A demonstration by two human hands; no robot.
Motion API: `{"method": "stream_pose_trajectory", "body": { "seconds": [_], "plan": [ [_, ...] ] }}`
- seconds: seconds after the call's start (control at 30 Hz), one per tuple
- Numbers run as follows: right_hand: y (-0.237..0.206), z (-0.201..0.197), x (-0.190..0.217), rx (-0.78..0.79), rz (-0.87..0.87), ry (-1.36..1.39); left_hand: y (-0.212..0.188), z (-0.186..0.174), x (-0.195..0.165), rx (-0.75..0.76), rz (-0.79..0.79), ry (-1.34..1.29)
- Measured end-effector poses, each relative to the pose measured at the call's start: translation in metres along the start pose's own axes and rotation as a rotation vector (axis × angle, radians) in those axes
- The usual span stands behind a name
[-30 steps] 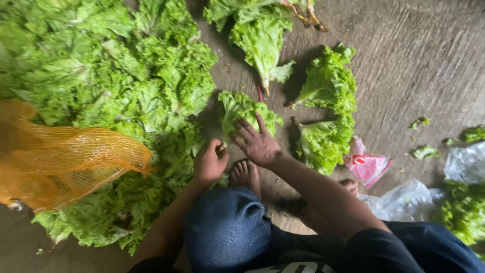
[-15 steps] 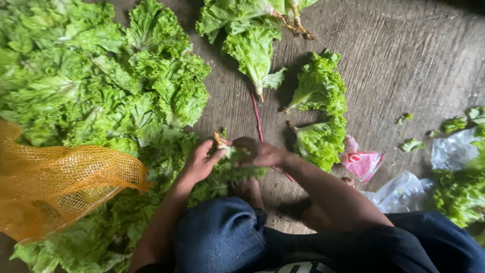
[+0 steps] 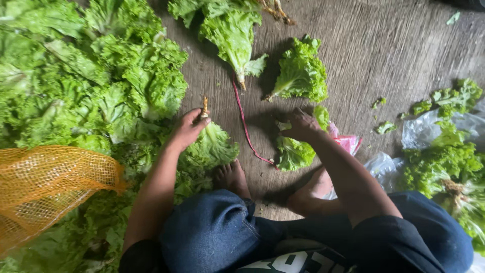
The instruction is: The person sits on the floor of a garage-like space surrounded by loose lettuce heads. They pull the root ends off each lettuce head by hand, drop the trimmed heads onto a plastic sheet, and arrange the trimmed lettuce into a large pile, discarding root debris aside.
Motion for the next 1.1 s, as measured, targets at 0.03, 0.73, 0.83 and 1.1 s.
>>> {"method": "stream_pose_trajectory", "body": {
  "seconds": [0.03, 0.73, 0.83, 1.1],
  "plan": [
    [0.0, 0.001, -0.003, 0.056, -0.03, 0.04, 0.001, 0.001, 0.001, 0.021, -0.014, 0.025],
    [0.019, -0.049, 0.1, -0.12, -0.376, 0.512, 0.015, 0.038, -0.012, 0.181, -0.116, 0.195],
    [0.03, -0.044, 0.126, -0.113, -0.291, 0.589, 0.012, 0.043, -0.014, 0.212, -0.125, 0.155],
    [0.051, -0.03, 0.135, 0.037, -0.222, 0.721, 0.005, 0.045, -0.009, 0.157, -0.181, -0.192]
  ]
}}
Point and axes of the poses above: each hand's wrist, its own y-axis towards the middle knuckle, its own z-axis out of the palm, x = y × z, the point moved 3 cm from there along y, towards the middle knuckle, and after that the axes turned 6 degrees about -y, right-handed, at the moved point
